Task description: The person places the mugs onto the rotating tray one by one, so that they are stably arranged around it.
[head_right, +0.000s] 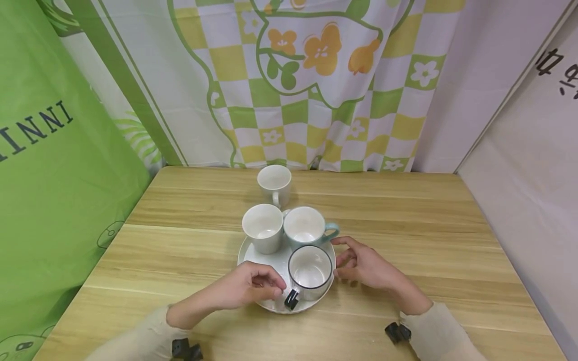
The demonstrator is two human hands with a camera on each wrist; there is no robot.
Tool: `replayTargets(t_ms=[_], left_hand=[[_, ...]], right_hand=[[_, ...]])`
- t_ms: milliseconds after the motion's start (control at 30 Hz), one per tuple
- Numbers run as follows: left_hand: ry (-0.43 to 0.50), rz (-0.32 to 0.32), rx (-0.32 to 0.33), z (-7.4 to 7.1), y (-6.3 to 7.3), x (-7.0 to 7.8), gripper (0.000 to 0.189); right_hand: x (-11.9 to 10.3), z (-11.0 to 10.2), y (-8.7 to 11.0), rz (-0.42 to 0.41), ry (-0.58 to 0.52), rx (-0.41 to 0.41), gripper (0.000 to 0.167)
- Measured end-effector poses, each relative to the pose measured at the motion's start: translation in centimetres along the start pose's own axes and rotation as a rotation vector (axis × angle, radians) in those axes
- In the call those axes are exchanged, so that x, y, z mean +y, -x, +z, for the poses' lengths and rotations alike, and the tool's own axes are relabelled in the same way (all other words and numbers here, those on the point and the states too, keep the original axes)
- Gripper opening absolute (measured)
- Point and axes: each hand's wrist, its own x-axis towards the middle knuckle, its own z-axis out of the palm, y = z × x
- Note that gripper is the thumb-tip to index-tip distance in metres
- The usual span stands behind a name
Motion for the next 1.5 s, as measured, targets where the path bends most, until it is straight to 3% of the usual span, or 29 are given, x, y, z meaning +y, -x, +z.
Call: replayTargets(t_ms=[200, 567, 967, 1500], left_hand=[[-0.021, 0.026, 0.028, -1.7, 0.1, 0.4, 0.021], [-0.001, -0.005, 0.117, -4.6, 0.5, 1.8, 0.020], [-0.008, -0.022, 0.177, -6.5, 0.7, 2.5, 0.022], [0.005, -0.042, 0.241, -8.8, -0.7, 3.2, 0.024]], right_hand=[[0.1, 0.0, 0.0, -0.004, 0.005, 0.000, 0.074], [0.3, 0.1, -0.1, -0.005, 0.006, 0.001, 0.073], [0.2, 0.1, 0.0, -0.001, 0.008, 0.007, 0.074], [0.2, 0.2, 0.0, 0.003, -0.014, 0.009, 0.075]])
